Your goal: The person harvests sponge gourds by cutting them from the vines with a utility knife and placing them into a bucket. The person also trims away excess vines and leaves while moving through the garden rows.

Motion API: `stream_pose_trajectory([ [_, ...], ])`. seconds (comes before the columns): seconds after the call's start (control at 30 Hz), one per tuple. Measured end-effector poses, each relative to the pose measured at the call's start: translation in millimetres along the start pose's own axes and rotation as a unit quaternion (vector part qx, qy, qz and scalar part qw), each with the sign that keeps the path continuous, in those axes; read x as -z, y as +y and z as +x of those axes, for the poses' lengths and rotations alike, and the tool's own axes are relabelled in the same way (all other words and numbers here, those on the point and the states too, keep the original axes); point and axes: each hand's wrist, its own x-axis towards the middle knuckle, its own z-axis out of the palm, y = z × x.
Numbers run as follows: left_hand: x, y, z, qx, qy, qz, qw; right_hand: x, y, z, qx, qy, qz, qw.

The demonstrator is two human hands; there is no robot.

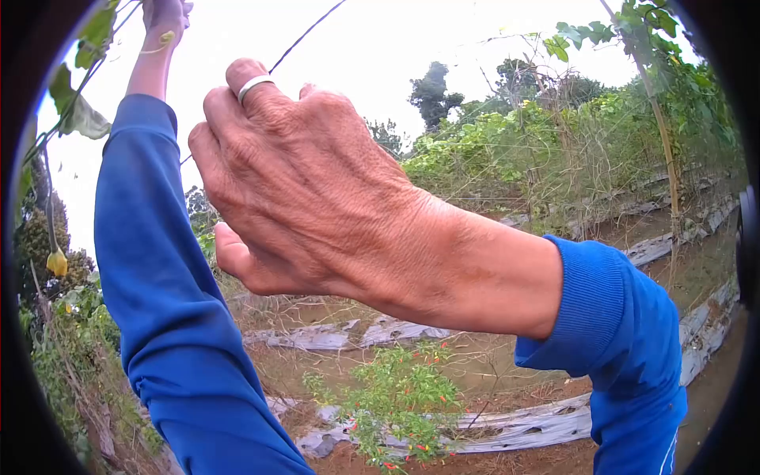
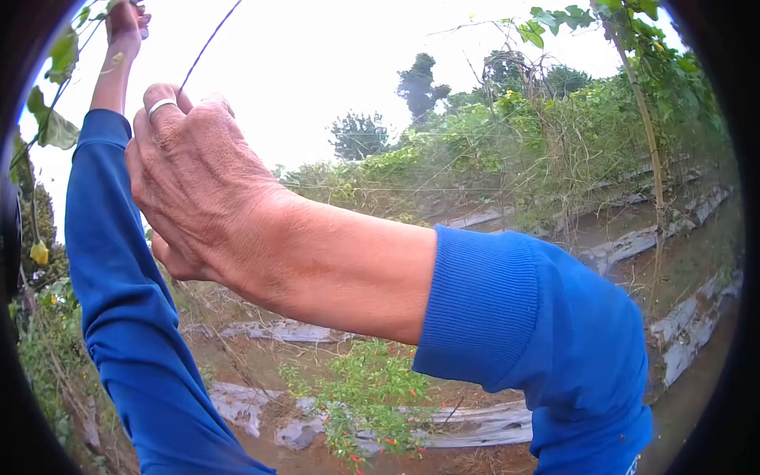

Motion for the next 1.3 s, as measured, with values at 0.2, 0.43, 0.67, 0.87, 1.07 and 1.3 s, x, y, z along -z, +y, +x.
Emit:
stream_pose_trajectory([
  [0.2,-7,-67,2,0.423,-0.588,-0.256,0.64,-27,25,-16,0.039,0.038,0.025,0.998],
  [0.43,2,25,-107,0.341,-0.247,-0.115,0.9,-19,19,-13,0.042,0.044,0.046,0.997],
  [0.67,1,57,-116,0.32,-0.247,-0.069,0.912,-11,21,18,0.01,-0.025,0.031,0.999],
  [0.87,6,70,-117,0.316,-0.251,-0.006,0.915,-33,63,36,0.107,0.009,0.026,0.994],
  [1.07,15,74,-115,0.311,-0.243,0.049,0.917,10,48,39,0.061,-0.097,0.008,0.993],
  [1.3,22,77,-104,0.305,-0.245,0.099,0.915,0,56,94,0.064,-0.081,0.035,0.994],
])
